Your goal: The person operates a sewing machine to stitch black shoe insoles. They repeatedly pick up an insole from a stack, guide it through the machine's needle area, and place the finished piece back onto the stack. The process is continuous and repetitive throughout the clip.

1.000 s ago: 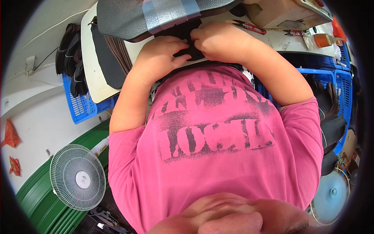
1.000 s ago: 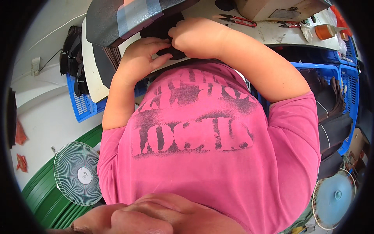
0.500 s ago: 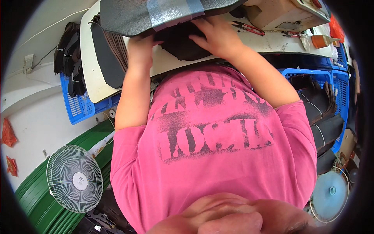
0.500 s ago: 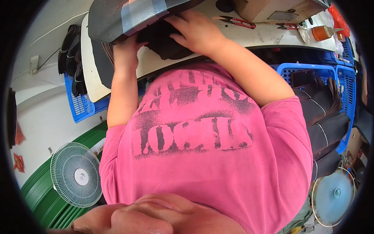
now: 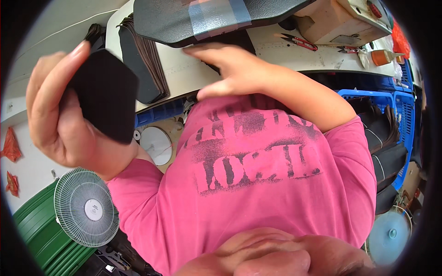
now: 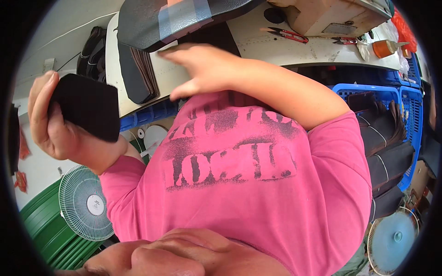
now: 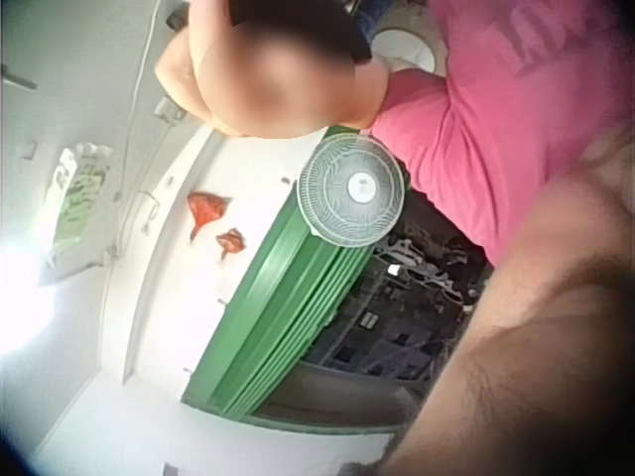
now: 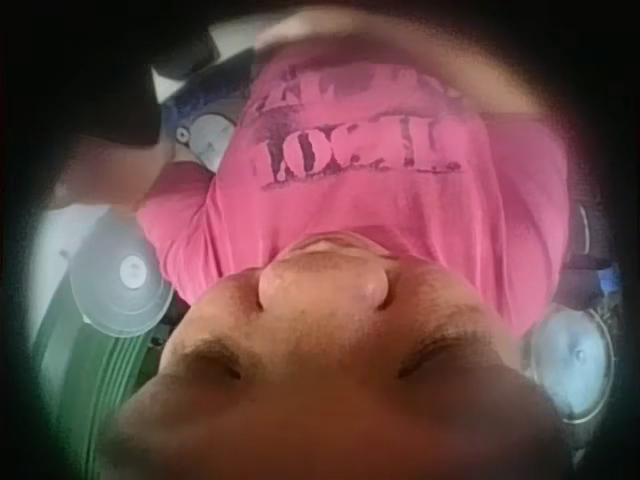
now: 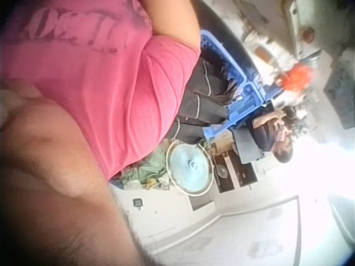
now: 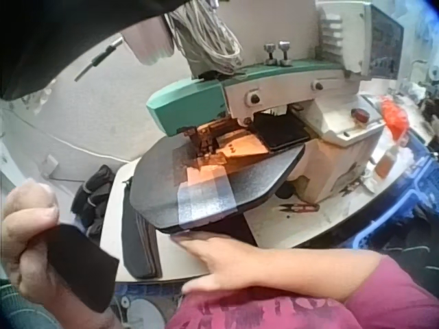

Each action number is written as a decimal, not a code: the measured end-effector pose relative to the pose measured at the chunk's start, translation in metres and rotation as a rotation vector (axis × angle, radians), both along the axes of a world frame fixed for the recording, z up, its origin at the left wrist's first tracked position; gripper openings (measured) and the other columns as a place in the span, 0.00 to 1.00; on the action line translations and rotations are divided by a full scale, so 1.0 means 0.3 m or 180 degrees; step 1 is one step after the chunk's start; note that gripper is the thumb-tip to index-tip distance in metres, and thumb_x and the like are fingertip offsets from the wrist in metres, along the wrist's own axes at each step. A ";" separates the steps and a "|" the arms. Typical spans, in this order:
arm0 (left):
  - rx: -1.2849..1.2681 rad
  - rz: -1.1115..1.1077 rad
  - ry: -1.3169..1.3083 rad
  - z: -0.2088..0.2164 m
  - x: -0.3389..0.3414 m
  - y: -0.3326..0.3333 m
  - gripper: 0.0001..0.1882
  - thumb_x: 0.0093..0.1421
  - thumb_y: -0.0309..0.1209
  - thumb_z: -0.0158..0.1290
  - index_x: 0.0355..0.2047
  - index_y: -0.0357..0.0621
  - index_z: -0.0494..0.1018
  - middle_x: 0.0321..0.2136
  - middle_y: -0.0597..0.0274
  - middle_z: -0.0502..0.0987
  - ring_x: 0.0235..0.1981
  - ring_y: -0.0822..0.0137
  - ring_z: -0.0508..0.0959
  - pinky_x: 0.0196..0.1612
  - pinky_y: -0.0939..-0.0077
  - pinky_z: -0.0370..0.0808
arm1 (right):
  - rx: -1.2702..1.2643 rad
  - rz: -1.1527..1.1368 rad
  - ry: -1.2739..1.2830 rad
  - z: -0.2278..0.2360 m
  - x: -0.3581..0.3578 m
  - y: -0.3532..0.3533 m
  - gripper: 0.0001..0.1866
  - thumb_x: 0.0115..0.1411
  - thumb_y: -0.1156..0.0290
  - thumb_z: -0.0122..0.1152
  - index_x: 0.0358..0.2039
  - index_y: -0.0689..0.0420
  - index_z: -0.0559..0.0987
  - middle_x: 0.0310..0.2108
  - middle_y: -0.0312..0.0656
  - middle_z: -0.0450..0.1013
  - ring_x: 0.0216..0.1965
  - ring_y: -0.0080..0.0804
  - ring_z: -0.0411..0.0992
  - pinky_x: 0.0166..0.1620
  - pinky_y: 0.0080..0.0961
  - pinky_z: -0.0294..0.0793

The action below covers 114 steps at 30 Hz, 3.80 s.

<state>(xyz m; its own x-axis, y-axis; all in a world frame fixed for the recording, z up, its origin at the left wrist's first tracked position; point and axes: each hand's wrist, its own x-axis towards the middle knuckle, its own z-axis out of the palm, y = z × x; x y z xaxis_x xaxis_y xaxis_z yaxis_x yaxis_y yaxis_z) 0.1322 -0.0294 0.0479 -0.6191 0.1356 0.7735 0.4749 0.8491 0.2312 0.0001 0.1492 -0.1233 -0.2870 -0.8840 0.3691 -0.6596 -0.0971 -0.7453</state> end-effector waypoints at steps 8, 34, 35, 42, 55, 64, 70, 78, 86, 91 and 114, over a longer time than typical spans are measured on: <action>0.1038 0.0396 -0.1828 -0.002 -0.313 0.073 0.19 0.52 0.18 0.44 0.45 0.35 0.75 0.33 0.63 0.77 0.34 0.72 0.74 0.41 0.80 0.71 | 0.0339 0.1711 -0.3326 0.099 0.074 -0.027 0.33 0.48 0.65 0.72 0.51 0.68 0.71 0.47 0.46 0.73 0.48 0.31 0.71 0.54 0.26 0.68; -0.1390 0.0462 -0.1324 -0.171 -0.377 0.092 0.17 0.56 0.30 0.53 0.47 0.44 0.75 0.36 0.56 0.77 0.38 0.55 0.75 0.47 0.66 0.70 | -0.0749 0.1501 -0.3489 0.075 0.092 0.160 0.19 0.66 0.68 0.51 0.54 0.65 0.68 0.48 0.40 0.72 0.50 0.25 0.68 0.55 0.27 0.67; -0.1408 0.0547 -0.1237 -0.178 -0.377 0.100 0.16 0.56 0.30 0.53 0.46 0.44 0.75 0.36 0.56 0.77 0.39 0.54 0.75 0.47 0.66 0.70 | -0.0742 0.1469 -0.3612 0.082 0.093 0.171 0.20 0.66 0.68 0.52 0.54 0.64 0.68 0.49 0.39 0.72 0.51 0.25 0.68 0.56 0.27 0.66; -0.1435 0.0984 -0.1041 -0.227 -0.403 0.114 0.16 0.57 0.33 0.53 0.45 0.45 0.77 0.40 0.54 0.77 0.42 0.53 0.74 0.48 0.64 0.70 | -0.0739 0.1214 -0.4180 0.095 0.070 0.209 0.20 0.65 0.70 0.53 0.56 0.63 0.67 0.51 0.40 0.71 0.53 0.27 0.67 0.57 0.29 0.66; -0.1521 0.1051 -0.0917 -0.233 -0.429 0.127 0.15 0.57 0.37 0.54 0.43 0.48 0.79 0.38 0.56 0.79 0.40 0.56 0.77 0.46 0.65 0.72 | -0.0716 0.1390 -0.3723 0.050 0.052 0.230 0.17 0.64 0.73 0.53 0.52 0.65 0.70 0.50 0.42 0.72 0.52 0.27 0.68 0.56 0.29 0.67; -0.1690 0.1410 -0.1250 -0.226 -0.427 0.138 0.18 0.60 0.45 0.51 0.45 0.52 0.79 0.44 0.54 0.79 0.47 0.59 0.76 0.51 0.66 0.62 | -0.0997 0.1034 -0.3585 0.032 0.042 0.265 0.15 0.64 0.73 0.53 0.49 0.66 0.71 0.47 0.40 0.73 0.49 0.25 0.69 0.54 0.26 0.68; -0.1390 0.1263 -0.1378 -0.230 -0.428 0.124 0.18 0.59 0.45 0.51 0.45 0.54 0.79 0.44 0.49 0.78 0.50 0.56 0.75 0.56 0.57 0.56 | -0.1068 0.1044 -0.3714 0.029 0.031 0.276 0.15 0.64 0.74 0.53 0.49 0.67 0.71 0.47 0.41 0.73 0.49 0.24 0.68 0.54 0.25 0.67; -0.1294 0.1241 -0.1448 -0.219 -0.426 0.117 0.17 0.59 0.44 0.52 0.45 0.54 0.79 0.46 0.52 0.78 0.49 0.58 0.75 0.58 0.57 0.55 | -0.0944 0.0892 -0.3886 0.026 0.018 0.281 0.16 0.64 0.73 0.53 0.50 0.67 0.71 0.47 0.41 0.73 0.48 0.24 0.69 0.53 0.25 0.68; -0.1289 0.1210 -0.1638 -0.195 -0.399 0.126 0.16 0.59 0.42 0.54 0.44 0.52 0.79 0.48 0.62 0.77 0.49 0.62 0.76 0.60 0.58 0.54 | -0.1053 0.0655 -0.3874 0.011 0.005 0.256 0.15 0.65 0.70 0.53 0.48 0.65 0.73 0.43 0.39 0.75 0.43 0.21 0.71 0.44 0.21 0.72; -0.1171 0.1028 -0.1676 -0.185 -0.370 0.147 0.20 0.55 0.46 0.56 0.41 0.47 0.79 0.46 0.57 0.78 0.50 0.58 0.75 0.59 0.48 0.53 | -0.0805 0.0577 -0.3894 0.033 -0.022 0.233 0.13 0.65 0.65 0.53 0.44 0.61 0.74 0.35 0.38 0.76 0.31 0.20 0.74 0.31 0.15 0.71; -0.0710 0.0818 -0.2459 -0.177 -0.534 -0.047 0.33 0.46 0.55 0.62 0.48 0.47 0.75 0.43 0.55 0.79 0.46 0.57 0.75 0.60 0.61 0.56 | -0.0679 0.0233 -0.4014 -0.014 -0.047 0.168 0.14 0.66 0.68 0.48 0.47 0.61 0.76 0.30 0.44 0.78 0.30 0.26 0.75 0.32 0.18 0.71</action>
<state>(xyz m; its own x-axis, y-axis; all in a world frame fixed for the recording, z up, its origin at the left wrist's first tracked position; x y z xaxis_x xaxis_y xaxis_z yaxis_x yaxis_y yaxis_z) -0.0279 -0.0435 -0.0052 -0.9956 0.0175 0.0916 0.0379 0.9735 0.2257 -0.0139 0.1997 -0.1276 -0.4935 -0.8697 0.0140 0.5007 -0.2972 -0.8130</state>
